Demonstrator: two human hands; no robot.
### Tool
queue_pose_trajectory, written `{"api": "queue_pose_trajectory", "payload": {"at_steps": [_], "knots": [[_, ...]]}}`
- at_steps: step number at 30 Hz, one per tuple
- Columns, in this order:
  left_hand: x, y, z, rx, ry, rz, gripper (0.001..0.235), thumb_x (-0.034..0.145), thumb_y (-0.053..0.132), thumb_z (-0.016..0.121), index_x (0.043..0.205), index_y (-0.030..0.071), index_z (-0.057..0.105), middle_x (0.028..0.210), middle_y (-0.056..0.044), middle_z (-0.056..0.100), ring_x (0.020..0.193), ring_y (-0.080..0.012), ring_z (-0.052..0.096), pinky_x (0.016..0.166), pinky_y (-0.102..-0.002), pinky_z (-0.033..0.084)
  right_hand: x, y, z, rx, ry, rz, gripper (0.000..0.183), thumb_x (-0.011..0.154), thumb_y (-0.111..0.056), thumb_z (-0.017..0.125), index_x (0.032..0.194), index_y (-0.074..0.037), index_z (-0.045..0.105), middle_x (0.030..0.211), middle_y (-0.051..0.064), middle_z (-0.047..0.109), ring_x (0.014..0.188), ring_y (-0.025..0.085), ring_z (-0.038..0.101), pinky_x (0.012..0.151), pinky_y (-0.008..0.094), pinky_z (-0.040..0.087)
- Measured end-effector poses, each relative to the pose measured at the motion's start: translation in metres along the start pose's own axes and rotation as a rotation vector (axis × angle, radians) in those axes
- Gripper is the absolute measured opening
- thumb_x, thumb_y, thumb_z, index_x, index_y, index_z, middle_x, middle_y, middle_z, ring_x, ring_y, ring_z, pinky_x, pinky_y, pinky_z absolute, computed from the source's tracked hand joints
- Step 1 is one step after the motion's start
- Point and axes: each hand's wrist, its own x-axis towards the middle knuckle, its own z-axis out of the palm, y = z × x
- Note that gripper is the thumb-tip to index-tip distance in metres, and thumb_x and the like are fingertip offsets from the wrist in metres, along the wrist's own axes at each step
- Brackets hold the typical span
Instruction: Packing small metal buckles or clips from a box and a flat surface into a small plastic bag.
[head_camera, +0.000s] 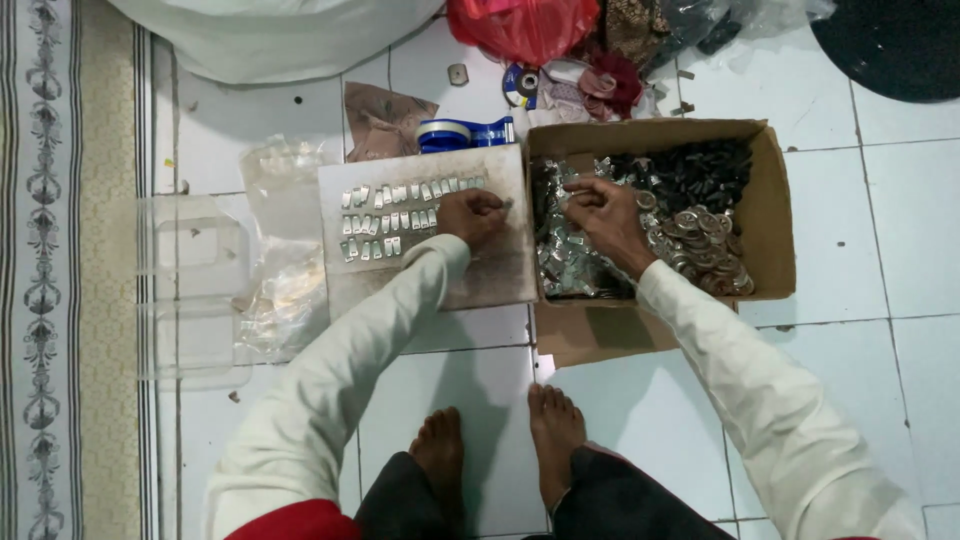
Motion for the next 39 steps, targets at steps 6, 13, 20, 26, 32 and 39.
{"api": "queue_pose_trajectory", "payload": {"at_steps": [6,13,20,26,32,39], "knots": [[-0.024,-0.046,-0.086,-0.214,0.258,-0.151,0.018,0.084,0.003,0.081,0.102,0.007,0.08,0.084,-0.017,0.078,0.074,-0.0268,0.078,0.059,-0.042,0.066,-0.001,-0.015,0.079,-0.049,-0.125,-0.046,0.037,0.076,-0.01,0.079,0.113,-0.009,0.079,0.083,0.014,0.074,0.078,0.02,0.073,0.073,0.035,0.06],[-0.063,-0.091,-0.093,-0.129,0.415,-0.265,0.022,0.079,0.013,0.085,0.101,0.017,0.083,0.085,-0.012,0.08,0.079,-0.0237,0.078,0.069,-0.038,0.066,-0.002,-0.005,0.16,-0.157,-0.189,-0.028,0.034,0.074,-0.019,0.074,0.107,-0.02,0.082,0.078,0.007,0.075,0.08,0.02,0.074,0.075,0.035,0.06],[-0.073,-0.081,-0.096,-0.148,0.439,-0.238,0.02,0.079,0.009,0.081,0.099,0.01,0.082,0.085,-0.017,0.079,0.078,-0.0286,0.079,0.066,-0.039,0.065,0.005,0.006,0.192,-0.19,-0.204,-0.095,0.03,0.077,-0.009,0.071,0.105,-0.012,0.083,0.081,0.017,0.076,0.083,0.032,0.075,0.074,0.042,0.059],[-0.066,-0.088,-0.095,-0.038,0.447,-0.172,0.018,0.081,0.011,0.083,0.099,0.008,0.083,0.085,-0.018,0.08,0.085,-0.0324,0.079,0.07,-0.042,0.063,0.011,0.015,0.207,-0.254,-0.208,-0.13,0.029,0.076,-0.008,0.073,0.103,-0.01,0.082,0.082,0.018,0.077,0.085,0.035,0.076,0.073,0.043,0.06],[-0.059,-0.095,-0.091,0.084,0.478,-0.215,0.019,0.078,0.022,0.087,0.097,0.02,0.084,0.081,-0.009,0.08,0.084,-0.0276,0.079,0.073,-0.038,0.064,0.02,0.035,0.214,-0.303,-0.194,-0.237,0.029,0.074,-0.008,0.076,0.102,-0.011,0.082,0.081,0.014,0.077,0.083,0.035,0.076,0.07,0.044,0.061],[-0.06,-0.098,-0.095,0.16,0.484,-0.192,0.024,0.075,0.026,0.088,0.099,0.027,0.084,0.08,-0.004,0.08,0.088,-0.0252,0.079,0.078,-0.037,0.064,0.013,0.022,0.2,-0.324,-0.289,-0.416,0.035,0.075,0.0,0.076,0.11,-0.003,0.078,0.086,0.025,0.075,0.086,0.048,0.073,0.069,0.051,0.062]]}}
